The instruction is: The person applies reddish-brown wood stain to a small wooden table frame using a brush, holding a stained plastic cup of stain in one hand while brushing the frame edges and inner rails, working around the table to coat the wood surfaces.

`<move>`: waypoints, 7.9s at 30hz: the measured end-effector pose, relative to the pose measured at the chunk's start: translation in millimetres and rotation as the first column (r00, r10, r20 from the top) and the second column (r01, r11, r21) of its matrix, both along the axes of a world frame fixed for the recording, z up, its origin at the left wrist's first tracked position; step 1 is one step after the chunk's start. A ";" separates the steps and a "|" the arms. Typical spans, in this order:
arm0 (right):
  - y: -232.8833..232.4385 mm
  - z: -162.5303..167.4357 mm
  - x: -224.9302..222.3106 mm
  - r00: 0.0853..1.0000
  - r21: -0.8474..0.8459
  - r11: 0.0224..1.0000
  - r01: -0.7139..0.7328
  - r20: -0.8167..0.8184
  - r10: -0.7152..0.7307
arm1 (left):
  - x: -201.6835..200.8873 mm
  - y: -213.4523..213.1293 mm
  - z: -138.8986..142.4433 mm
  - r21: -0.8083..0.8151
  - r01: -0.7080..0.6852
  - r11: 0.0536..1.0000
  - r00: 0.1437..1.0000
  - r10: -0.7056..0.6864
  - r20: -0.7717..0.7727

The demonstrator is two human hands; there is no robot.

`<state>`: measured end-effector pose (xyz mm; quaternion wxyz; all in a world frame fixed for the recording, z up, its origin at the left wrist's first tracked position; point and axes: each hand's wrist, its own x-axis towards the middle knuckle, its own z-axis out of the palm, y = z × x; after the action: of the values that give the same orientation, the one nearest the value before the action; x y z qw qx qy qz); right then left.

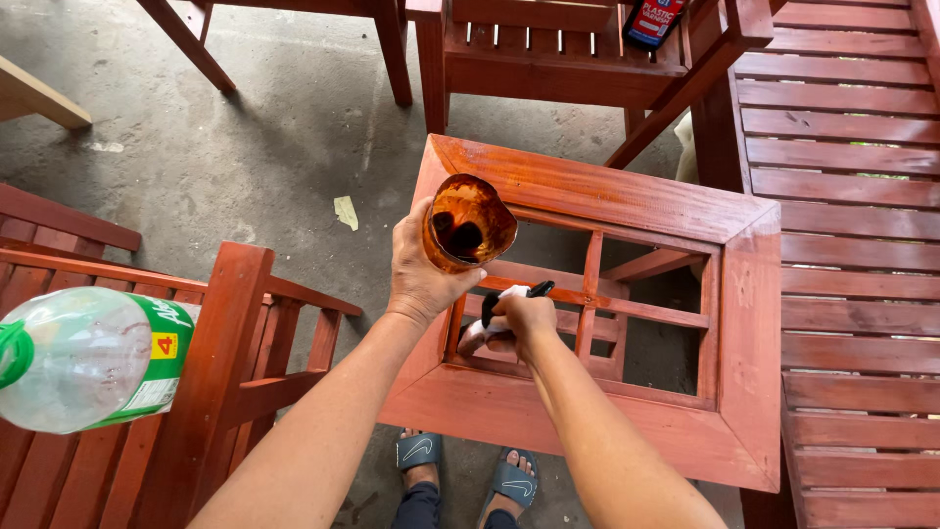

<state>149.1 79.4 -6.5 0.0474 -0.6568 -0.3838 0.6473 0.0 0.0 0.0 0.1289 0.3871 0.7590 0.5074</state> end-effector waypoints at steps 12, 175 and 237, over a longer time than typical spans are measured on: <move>4.7 22.9 16.9 1.000 0.060 0.998 0.022 0.000 -0.022 | 12.6 10.0 9.1 0.042 -0.015 0.999 0.999 0.016 -0.034; 98.0 2.2 157.4 0.975 0.113 0.980 -0.164 0.172 0.143 | 102.1 48.3 27.0 0.038 -0.002 0.999 1.000 0.003 -0.020; 95.7 8.6 151.8 0.841 0.611 0.578 -0.541 0.389 0.376 | 109.2 58.6 11.1 0.079 0.043 0.996 0.998 -0.039 -0.046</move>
<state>300.9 175.2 2.2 0.0804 -0.5320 -0.7592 0.3662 109.2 58.6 11.1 0.1067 0.4186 0.7326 0.5259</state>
